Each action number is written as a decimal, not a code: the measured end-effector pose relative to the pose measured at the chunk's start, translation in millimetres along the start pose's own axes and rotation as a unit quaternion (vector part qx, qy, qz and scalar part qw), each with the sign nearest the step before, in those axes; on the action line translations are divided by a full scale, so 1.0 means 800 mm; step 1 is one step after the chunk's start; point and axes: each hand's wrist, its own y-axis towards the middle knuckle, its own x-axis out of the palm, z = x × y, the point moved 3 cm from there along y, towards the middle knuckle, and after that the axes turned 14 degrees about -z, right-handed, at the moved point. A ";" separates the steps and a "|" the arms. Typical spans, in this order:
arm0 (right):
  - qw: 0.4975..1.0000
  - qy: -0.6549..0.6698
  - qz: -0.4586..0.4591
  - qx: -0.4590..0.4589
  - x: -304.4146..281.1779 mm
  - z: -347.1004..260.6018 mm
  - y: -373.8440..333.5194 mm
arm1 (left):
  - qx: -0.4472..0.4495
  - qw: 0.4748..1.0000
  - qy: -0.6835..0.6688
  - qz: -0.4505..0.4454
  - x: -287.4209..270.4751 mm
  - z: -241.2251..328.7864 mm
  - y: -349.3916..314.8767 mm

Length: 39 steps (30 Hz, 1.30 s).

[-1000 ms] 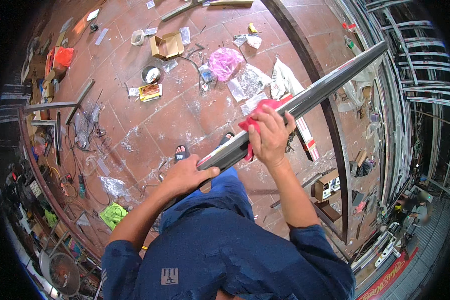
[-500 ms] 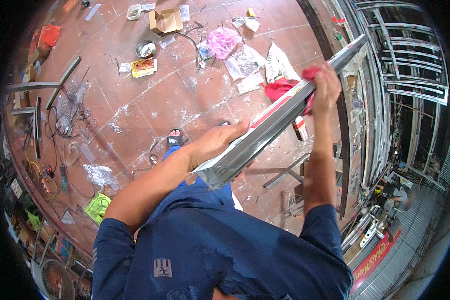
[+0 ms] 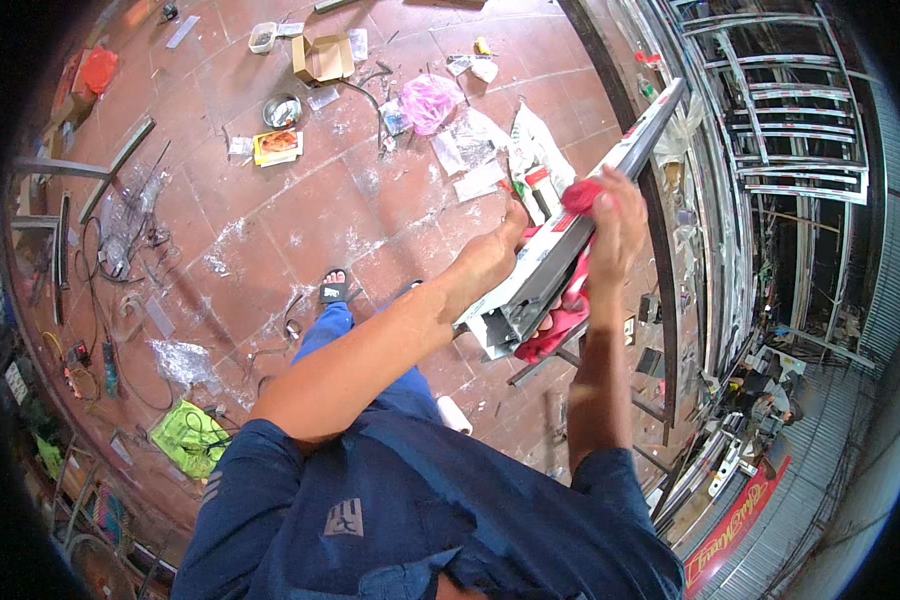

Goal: The person wipes a long metal profile with a pink cloth, moving along its length to clean the surface. They rotate the profile to access different sides and continue wiping until the profile appears clean, then place it aside.

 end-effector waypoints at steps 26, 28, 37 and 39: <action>0.615 0.706 0.346 0.055 -0.028 0.019 -0.239 | -0.026 0.982 0.181 0.050 0.014 -0.056 0.015; 0.622 0.686 0.356 0.122 -0.028 0.032 -0.260 | -0.018 0.954 0.288 0.078 0.005 -0.076 0.021; 0.735 0.500 0.378 0.259 -0.006 0.034 -0.245 | 0.037 0.923 0.366 0.108 -0.015 -0.139 0.028; 0.775 0.437 0.371 0.266 -0.005 0.030 -0.242 | 0.053 0.919 0.372 0.115 -0.012 -0.159 0.019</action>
